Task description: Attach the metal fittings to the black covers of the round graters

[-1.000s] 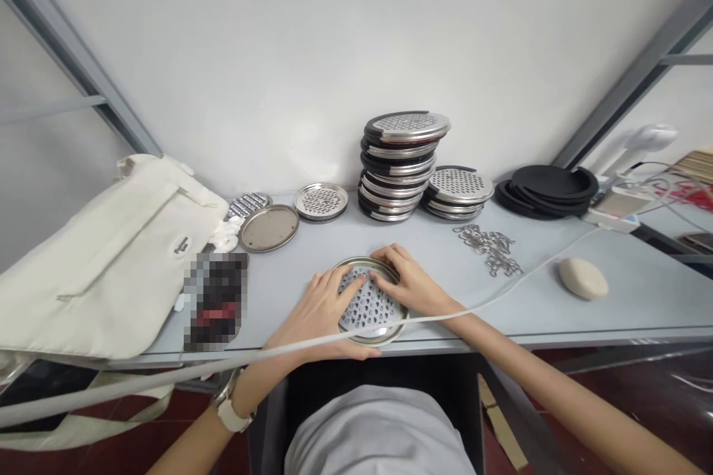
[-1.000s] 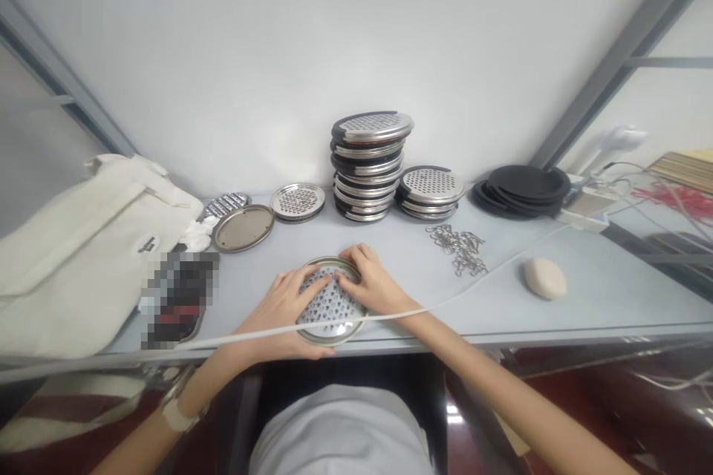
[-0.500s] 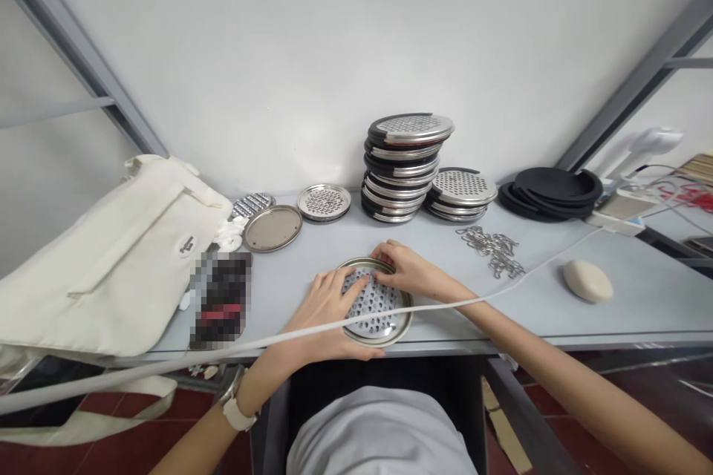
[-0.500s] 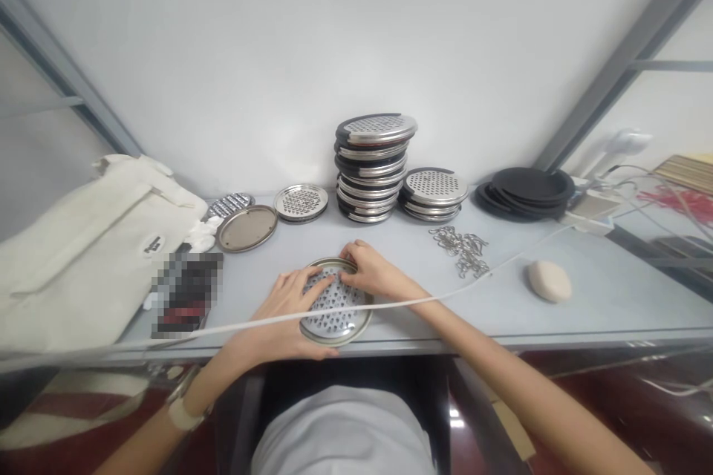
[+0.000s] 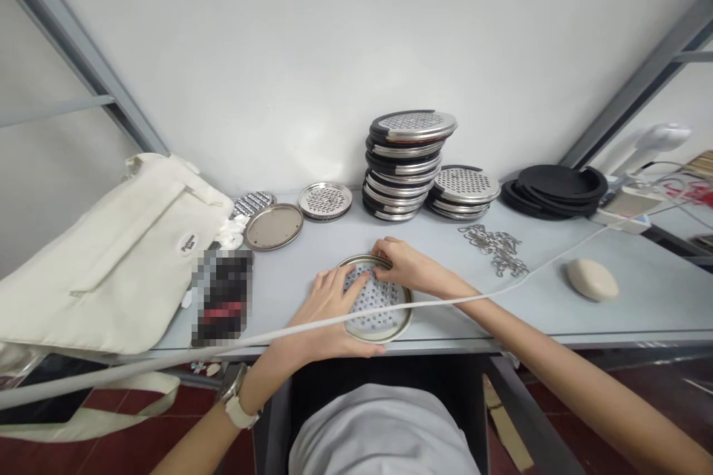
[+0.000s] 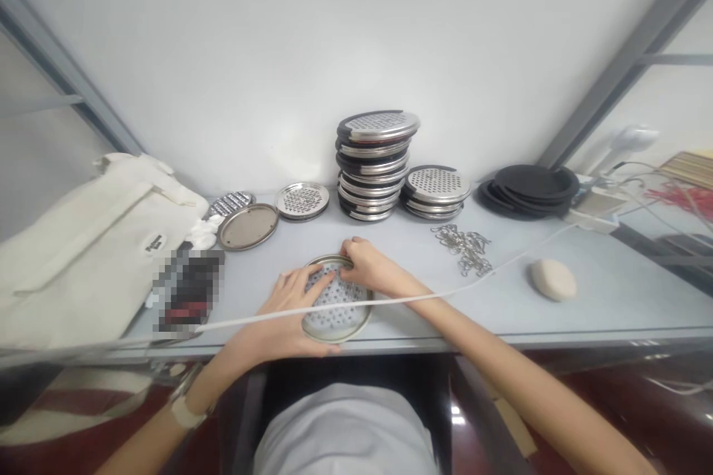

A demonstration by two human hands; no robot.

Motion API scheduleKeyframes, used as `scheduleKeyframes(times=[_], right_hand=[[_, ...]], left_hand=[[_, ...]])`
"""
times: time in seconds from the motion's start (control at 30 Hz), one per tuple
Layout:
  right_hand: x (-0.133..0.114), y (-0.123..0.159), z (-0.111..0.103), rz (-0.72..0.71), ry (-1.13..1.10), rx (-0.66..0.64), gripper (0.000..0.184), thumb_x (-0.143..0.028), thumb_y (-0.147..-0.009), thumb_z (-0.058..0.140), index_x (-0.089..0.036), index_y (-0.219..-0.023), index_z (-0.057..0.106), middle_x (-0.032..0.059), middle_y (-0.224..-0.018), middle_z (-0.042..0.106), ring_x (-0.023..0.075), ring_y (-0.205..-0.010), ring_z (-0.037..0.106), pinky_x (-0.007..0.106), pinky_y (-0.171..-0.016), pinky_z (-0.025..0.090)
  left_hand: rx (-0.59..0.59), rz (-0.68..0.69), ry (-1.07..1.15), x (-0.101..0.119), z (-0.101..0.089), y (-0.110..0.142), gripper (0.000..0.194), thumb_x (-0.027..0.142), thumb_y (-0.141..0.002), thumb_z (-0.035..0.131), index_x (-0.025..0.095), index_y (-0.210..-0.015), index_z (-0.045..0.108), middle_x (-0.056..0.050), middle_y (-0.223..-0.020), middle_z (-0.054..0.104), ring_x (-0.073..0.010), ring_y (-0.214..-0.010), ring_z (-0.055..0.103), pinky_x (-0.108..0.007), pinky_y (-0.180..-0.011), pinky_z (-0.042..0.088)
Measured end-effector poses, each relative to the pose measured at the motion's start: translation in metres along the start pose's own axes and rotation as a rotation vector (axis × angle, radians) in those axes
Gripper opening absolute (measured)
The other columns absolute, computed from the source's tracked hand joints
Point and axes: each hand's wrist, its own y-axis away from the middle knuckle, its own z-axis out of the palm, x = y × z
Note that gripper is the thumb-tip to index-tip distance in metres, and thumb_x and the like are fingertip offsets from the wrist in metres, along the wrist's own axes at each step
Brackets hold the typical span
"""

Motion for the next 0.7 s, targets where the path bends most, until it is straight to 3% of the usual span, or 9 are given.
scheduleKeyframes(times=[0.17,0.33,0.47,0.6,0.7], right_hand=[[-0.001,0.007,-0.007,-0.021,-0.074,-0.034,0.019,-0.025,-0.08,0.059,-0.016,-0.097,0.06,0.0044,-0.083,0.057,0.0173,-0.077,0.054,0.029,-0.07,0.045],[-0.003,0.021,-0.002,-0.114,-0.135,0.119,0.023,-0.022,-0.088,0.049,-0.017,-0.11,0.054,0.0084,-0.099,0.057,0.0191,-0.09,0.055,0.034,-0.082,0.045],[-0.001,0.026,0.002,-0.097,-0.153,0.189,0.022,-0.016,-0.091,0.04,-0.018,-0.103,0.058,0.0078,-0.093,0.056,0.0189,-0.089,0.056,0.034,-0.085,0.046],[0.004,0.027,0.003,-0.066,-0.139,0.236,0.021,-0.014,-0.089,0.043,-0.018,-0.099,0.061,0.0077,-0.093,0.056,0.0195,-0.089,0.056,0.034,-0.086,0.045],[0.005,0.029,0.003,-0.041,-0.101,0.307,0.015,-0.016,-0.089,0.046,-0.018,-0.091,0.061,0.0071,-0.09,0.054,0.0198,-0.086,0.055,0.034,-0.083,0.045]], left_hand=[[0.002,0.0,0.0,0.0,0.0,0.0,0.107,0.077,-0.058,0.061,0.022,-0.143,0.027,-0.015,-0.142,0.03,-0.0364,-0.126,0.032,-0.051,-0.104,0.025],[0.002,-0.004,0.022,0.003,-0.004,0.0,0.109,0.079,-0.062,0.056,0.021,-0.146,0.019,-0.015,-0.144,0.03,-0.0337,-0.13,0.029,-0.049,-0.106,0.023],[0.025,-0.023,0.009,0.004,-0.006,0.001,0.106,0.077,-0.064,0.058,0.021,-0.145,0.02,-0.015,-0.145,0.029,-0.0329,-0.132,0.026,-0.049,-0.107,0.022],[0.008,-0.039,0.015,-0.002,-0.025,0.006,0.092,0.068,-0.071,0.06,0.023,-0.143,0.024,-0.011,-0.142,0.035,-0.0297,-0.129,0.032,-0.045,-0.106,0.024],[0.034,-0.073,0.027,-0.018,-0.05,0.008,0.068,0.056,-0.082,0.055,0.025,-0.139,0.032,-0.008,-0.136,0.043,-0.0258,-0.125,0.037,-0.041,-0.104,0.029]])
